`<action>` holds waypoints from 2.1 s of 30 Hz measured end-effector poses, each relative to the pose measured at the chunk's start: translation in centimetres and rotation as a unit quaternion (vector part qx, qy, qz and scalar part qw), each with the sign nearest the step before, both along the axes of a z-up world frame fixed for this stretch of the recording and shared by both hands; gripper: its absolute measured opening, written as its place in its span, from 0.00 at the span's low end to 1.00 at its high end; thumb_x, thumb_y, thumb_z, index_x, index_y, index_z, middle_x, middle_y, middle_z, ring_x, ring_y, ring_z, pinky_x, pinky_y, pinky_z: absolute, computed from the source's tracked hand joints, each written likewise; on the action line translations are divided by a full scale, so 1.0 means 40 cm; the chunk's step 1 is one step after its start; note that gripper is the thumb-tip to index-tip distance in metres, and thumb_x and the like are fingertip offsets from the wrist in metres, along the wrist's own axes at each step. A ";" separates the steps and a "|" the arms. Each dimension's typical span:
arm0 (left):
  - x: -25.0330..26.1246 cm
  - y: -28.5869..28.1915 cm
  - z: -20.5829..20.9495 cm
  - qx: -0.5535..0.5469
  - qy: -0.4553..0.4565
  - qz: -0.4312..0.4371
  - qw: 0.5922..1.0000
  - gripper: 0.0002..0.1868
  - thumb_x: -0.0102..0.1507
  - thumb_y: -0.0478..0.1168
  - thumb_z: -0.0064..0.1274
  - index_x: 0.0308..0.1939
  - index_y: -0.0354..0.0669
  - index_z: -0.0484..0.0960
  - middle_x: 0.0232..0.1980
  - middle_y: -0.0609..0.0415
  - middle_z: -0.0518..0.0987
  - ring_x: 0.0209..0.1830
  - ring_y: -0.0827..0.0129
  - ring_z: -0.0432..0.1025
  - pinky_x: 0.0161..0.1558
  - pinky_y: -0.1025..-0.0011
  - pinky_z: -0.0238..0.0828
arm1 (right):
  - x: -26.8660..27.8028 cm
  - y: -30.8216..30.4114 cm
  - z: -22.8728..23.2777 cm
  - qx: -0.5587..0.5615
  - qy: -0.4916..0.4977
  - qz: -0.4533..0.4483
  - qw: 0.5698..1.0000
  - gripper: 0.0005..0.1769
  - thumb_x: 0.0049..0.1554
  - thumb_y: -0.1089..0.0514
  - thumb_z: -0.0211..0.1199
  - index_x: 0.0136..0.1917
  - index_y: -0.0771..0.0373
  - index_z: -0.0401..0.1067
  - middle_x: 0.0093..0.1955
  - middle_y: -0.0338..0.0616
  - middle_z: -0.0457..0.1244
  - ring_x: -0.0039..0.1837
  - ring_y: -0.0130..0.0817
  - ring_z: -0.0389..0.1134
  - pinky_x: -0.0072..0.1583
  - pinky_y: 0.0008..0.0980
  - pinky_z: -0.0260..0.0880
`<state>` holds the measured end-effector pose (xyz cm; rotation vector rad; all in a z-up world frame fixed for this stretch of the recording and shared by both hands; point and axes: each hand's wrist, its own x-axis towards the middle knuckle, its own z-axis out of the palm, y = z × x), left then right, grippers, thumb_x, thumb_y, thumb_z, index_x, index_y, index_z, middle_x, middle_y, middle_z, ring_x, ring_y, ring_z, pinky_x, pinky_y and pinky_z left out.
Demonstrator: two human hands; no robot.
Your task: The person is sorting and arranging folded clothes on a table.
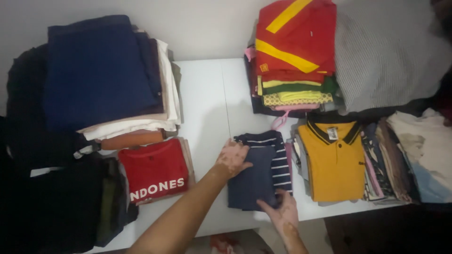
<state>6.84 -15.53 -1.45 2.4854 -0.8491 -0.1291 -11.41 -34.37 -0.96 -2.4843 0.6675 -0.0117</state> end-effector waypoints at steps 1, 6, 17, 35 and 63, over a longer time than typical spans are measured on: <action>0.003 -0.003 -0.029 -0.012 -0.010 -0.004 1.000 0.32 0.57 0.54 0.63 0.58 0.38 0.76 0.52 0.40 0.78 0.57 0.46 0.70 0.65 0.51 0.62 | -0.019 -0.032 -0.057 -0.045 -0.015 0.068 0.997 0.36 0.39 0.46 0.84 0.56 0.62 0.73 0.48 0.49 0.66 0.52 0.39 0.67 0.54 0.33 0.69; -0.074 0.155 0.029 -0.090 0.029 0.066 0.993 0.24 0.63 0.53 0.59 0.55 0.39 0.79 0.53 0.41 0.79 0.56 0.46 0.73 0.60 0.56 0.69 | 0.025 -0.020 -0.020 0.281 0.009 -0.012 0.960 0.28 0.47 0.52 0.74 0.58 0.68 0.76 0.48 0.44 0.71 0.47 0.34 0.71 0.50 0.30 0.72; -0.263 0.640 0.126 -0.176 0.151 0.548 0.804 0.23 0.71 0.52 0.42 0.58 0.37 0.75 0.56 0.33 0.79 0.57 0.40 0.73 0.57 0.53 0.69 | 0.404 0.569 0.103 0.464 -0.042 0.119 0.877 0.25 0.64 0.56 0.60 0.71 0.68 0.66 0.61 0.54 0.70 0.62 0.38 0.72 0.62 0.30 0.71; -0.250 0.584 0.145 0.001 -0.117 0.393 0.912 0.33 0.63 0.37 0.48 0.73 0.36 0.61 0.79 0.36 0.55 0.80 0.40 0.48 0.73 0.46 0.51 | 0.311 0.672 0.131 0.062 -0.156 0.288 0.943 0.32 0.61 0.58 0.58 0.77 0.60 0.56 0.79 0.58 0.53 0.77 0.52 0.58 0.74 0.44 0.61; -0.207 0.275 0.125 0.015 -0.025 0.283 0.959 0.48 0.60 0.57 0.55 0.78 0.42 0.52 0.81 0.29 0.44 0.81 0.30 0.38 0.73 0.37 0.37 | 0.088 -0.148 0.000 -0.061 -0.207 -0.122 0.969 0.22 0.62 0.61 0.64 0.68 0.72 0.65 0.62 0.59 0.63 0.63 0.49 0.67 0.66 0.44 0.67</action>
